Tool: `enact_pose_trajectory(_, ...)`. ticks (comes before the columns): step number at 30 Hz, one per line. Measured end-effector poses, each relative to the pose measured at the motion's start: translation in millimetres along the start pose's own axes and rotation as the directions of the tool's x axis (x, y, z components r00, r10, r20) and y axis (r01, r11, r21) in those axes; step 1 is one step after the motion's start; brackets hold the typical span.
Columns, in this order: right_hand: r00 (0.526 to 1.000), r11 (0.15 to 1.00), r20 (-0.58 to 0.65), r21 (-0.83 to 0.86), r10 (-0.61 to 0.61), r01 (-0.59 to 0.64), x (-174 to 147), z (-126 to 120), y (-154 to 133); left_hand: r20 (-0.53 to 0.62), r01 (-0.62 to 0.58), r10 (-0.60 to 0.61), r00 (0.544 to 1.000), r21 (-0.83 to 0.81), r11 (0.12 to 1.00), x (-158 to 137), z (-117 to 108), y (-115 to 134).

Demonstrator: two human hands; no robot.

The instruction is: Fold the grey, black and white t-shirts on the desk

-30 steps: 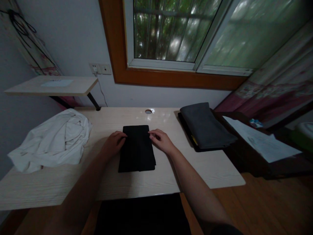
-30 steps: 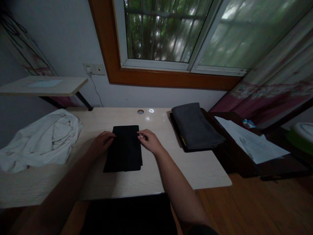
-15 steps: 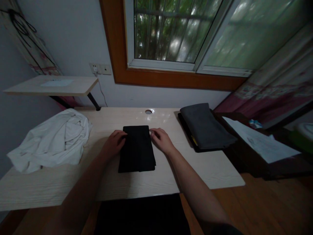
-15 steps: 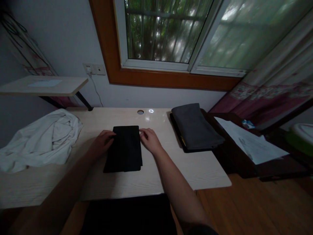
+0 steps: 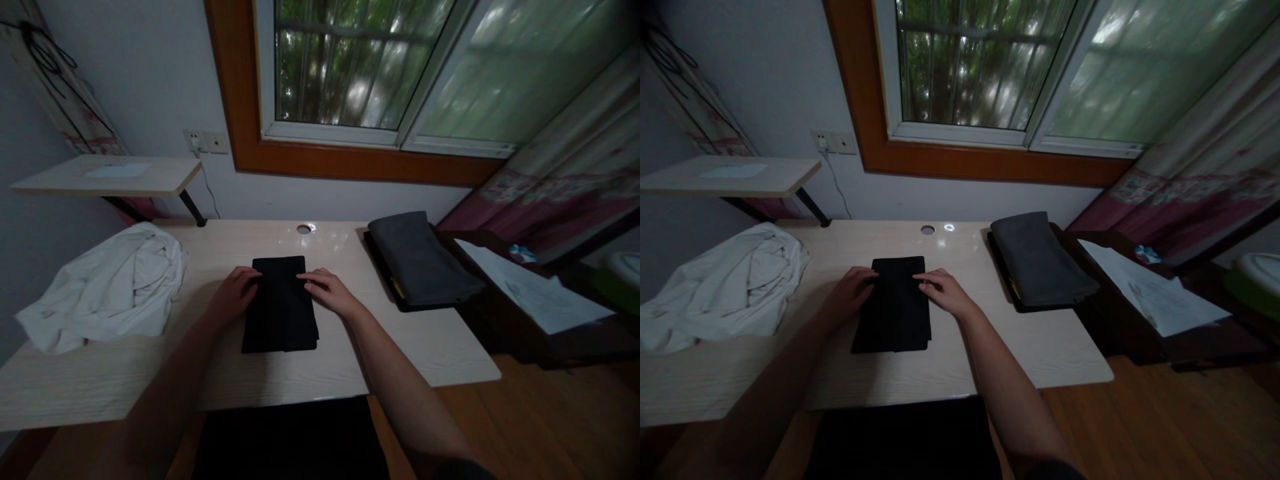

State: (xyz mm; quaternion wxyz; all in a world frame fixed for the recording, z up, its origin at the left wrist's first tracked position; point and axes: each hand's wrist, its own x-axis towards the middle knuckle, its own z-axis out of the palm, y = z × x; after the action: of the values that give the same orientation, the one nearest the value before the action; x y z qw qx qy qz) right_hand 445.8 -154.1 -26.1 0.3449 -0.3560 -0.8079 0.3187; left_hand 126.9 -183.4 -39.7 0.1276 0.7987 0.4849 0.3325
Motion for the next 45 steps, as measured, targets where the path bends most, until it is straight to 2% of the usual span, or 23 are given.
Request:
enact_pose_trajectory(5, 0.995, 0.998, -0.075, -0.003, -0.063, 0.063, 2, 6, 1, 0.022, -0.012, 0.01, 1.0, 0.063, 0.998, -1, 1, 1)
enact_pose_trajectory(10, 0.991, 0.998, -0.136, 0.058, 0.001, 0.007, 3, 11, -2, 0.047, -0.015, 0.009, 0.999, 0.12, 0.993, -2, 2, 0)
enact_pose_trajectory(16, 0.984, 0.998, -0.167, 0.032, 0.056, -0.052, 7, 13, 5, 0.073, -0.021, 0.01, 0.997, 0.149, 0.989, -2, 2, 2)
enact_pose_trajectory(22, 0.986, 0.998, -0.152, 0.016, 0.064, -0.062, 7, 12, 7, 0.089, -0.017, 0.002, 0.996, 0.163, 0.986, -2, 1, 6)
enact_pose_trajectory(25, 0.991, 0.997, -0.132, -0.071, 0.032, -0.042, 6, 11, 4, 0.091, -0.015, -0.001, 0.996, 0.176, 0.984, -2, 1, 6)
enact_pose_trajectory(30, 0.961, 0.929, -0.273, -0.341, 0.048, -0.143, 2, 5, 3, 0.094, -0.056, 0.037, 0.995, 0.205, 0.977, -2, 3, 2)
enact_pose_trajectory(32, 0.946, 0.918, -0.322, -0.363, 0.041, -0.163, 2, 3, 2, 0.094, -0.066, 0.046, 0.995, 0.219, 0.974, -3, 4, 1)
enact_pose_trajectory(34, 0.94, 0.925, -0.341, -0.356, 0.0, -0.129, 2, 3, -1, 0.104, -0.076, 0.054, 0.993, 0.219, 0.973, -3, 4, 1)
enact_pose_trajectory(36, 0.956, 0.939, -0.286, -0.341, -0.062, -0.041, 3, 6, -4, 0.122, -0.098, 0.074, 0.99, 0.203, 0.974, -3, 5, 3)
enact_pose_trajectory(40, 0.988, 0.93, 0.015, -0.337, -0.154, 0.15, 4, 18, -7, 0.191, -0.158, 0.125, 0.974, 0.17, 0.973, -4, 6, 10)
enact_pose_trajectory(42, 0.987, 0.914, 0.101, -0.374, -0.125, 0.154, 4, 23, -5, 0.24, -0.169, 0.125, 0.963, 0.173, 0.97, -5, 6, 13)
enact_pose_trajectory(45, 0.998, 0.886, 0.061, -0.462, -0.021, 0.047, 4, 23, -1, 0.286, -0.159, 0.101, 0.953, 0.188, 0.969, -5, 5, 18)
